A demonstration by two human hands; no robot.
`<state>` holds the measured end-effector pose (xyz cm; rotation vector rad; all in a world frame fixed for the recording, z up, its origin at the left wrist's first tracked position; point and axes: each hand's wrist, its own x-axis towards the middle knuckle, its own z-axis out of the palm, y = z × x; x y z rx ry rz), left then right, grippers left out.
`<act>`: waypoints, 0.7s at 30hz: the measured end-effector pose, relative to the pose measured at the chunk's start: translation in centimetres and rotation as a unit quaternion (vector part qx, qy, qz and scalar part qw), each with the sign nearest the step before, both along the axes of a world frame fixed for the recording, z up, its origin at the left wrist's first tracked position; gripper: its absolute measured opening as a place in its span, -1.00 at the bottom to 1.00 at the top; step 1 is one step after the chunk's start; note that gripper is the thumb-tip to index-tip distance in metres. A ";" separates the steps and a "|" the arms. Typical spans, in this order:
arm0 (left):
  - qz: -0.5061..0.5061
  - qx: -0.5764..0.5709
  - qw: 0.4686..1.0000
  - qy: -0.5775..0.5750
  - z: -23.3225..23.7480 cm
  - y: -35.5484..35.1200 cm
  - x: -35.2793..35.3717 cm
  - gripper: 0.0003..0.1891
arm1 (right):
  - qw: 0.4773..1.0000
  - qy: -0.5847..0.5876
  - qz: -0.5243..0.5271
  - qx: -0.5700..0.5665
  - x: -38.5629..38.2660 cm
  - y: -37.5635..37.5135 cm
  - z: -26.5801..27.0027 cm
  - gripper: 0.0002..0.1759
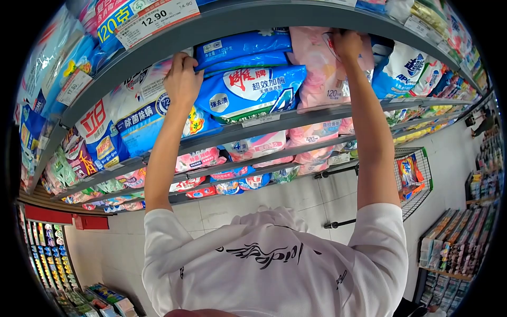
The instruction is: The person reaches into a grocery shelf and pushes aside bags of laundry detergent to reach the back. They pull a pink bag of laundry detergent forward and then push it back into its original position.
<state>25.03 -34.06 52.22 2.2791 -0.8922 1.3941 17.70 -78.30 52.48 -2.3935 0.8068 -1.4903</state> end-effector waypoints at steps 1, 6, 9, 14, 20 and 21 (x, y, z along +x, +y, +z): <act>0.001 -0.006 1.000 0.001 0.0 0.0 0.0 -0.71 | 1.000 0.004 0.001 0.008 -0.1 0.1 0.1 -0.51; 0.019 0.036 0.999 -0.012 -0.1 0.0 0.1 -0.67 | 1.000 0.008 -0.003 0.005 0.2 -0.5 -0.1 -0.49; 0.026 0.068 0.997 -0.021 -0.2 0.0 0.2 -0.69 | 1.000 0.010 -0.003 0.010 0.1 -0.4 -0.1 -0.49; 0.043 0.101 0.993 -0.039 -0.7 -0.2 0.9 -0.76 | 0.999 0.000 0.001 -0.033 0.4 -1.2 -0.7 -0.42; 0.083 0.156 0.978 -0.113 -0.4 -0.8 0.1 -0.95 | 0.999 0.008 0.012 -0.034 0.5 -1.3 -0.8 -0.43; 0.106 0.175 0.971 -0.120 -0.4 -1.0 -0.2 -0.95 | 0.999 0.008 0.014 -0.038 0.5 -1.3 -0.9 -0.43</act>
